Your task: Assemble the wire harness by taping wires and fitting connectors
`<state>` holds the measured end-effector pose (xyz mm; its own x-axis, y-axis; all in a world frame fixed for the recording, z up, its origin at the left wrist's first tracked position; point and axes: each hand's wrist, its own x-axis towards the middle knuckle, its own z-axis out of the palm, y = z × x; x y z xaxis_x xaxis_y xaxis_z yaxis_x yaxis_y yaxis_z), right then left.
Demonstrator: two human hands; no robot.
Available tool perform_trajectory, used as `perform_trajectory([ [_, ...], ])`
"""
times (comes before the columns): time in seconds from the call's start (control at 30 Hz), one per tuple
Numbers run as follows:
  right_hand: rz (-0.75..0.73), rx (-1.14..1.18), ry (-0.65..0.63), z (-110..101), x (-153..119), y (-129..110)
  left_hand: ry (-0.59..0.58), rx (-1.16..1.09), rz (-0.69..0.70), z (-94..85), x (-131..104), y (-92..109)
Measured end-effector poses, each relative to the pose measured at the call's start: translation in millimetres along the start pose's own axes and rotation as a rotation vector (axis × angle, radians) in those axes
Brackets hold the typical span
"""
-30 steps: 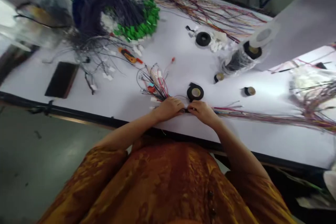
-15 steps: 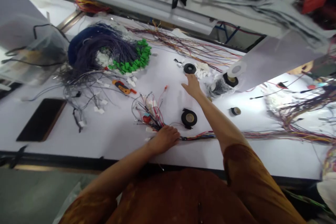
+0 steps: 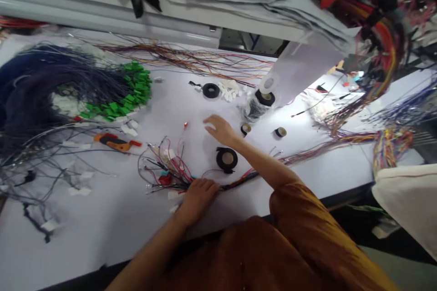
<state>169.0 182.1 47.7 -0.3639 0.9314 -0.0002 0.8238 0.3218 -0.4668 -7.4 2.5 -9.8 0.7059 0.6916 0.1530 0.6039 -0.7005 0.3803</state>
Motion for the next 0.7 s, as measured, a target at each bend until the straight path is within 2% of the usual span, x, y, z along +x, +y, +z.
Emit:
perform_trajectory([
  [0.13,-0.243,0.297,-0.278,-8,-106,-8,0.023,0.032,-0.082,-5.4,7,2],
  [0.17,-0.263,0.334,-0.291,-11,-127,-5,0.023,0.031,-0.11,-6.3,8,3],
  [0.2,-0.256,0.356,-0.261,-14,-143,0,0.024,0.028,-0.136,-7.0,10,3],
  [0.27,-0.16,0.349,-0.085,-23,-155,16,0.027,0.02,-0.174,-7.9,13,4],
  [0.33,-0.025,0.266,0.121,-33,-141,33,0.027,0.024,-0.196,-8.8,14,5],
  [0.4,0.063,0.122,0.194,-40,-108,44,0.022,0.027,-0.195,-10.1,13,6],
  [0.5,0.22,-0.121,0.09,-39,-51,47,0.023,0.027,-0.159,-12.0,10,7],
  [0.57,0.354,-0.237,0.04,-36,-26,46,0.037,0.028,-0.132,-12.7,8,6],
  [0.63,0.465,-0.29,0.032,-34,-15,50,0.057,0.023,-0.112,-12.4,8,6],
  [0.7,0.538,-0.325,0.037,-36,-18,59,0.067,0.004,-0.092,-11.2,7,4],
])
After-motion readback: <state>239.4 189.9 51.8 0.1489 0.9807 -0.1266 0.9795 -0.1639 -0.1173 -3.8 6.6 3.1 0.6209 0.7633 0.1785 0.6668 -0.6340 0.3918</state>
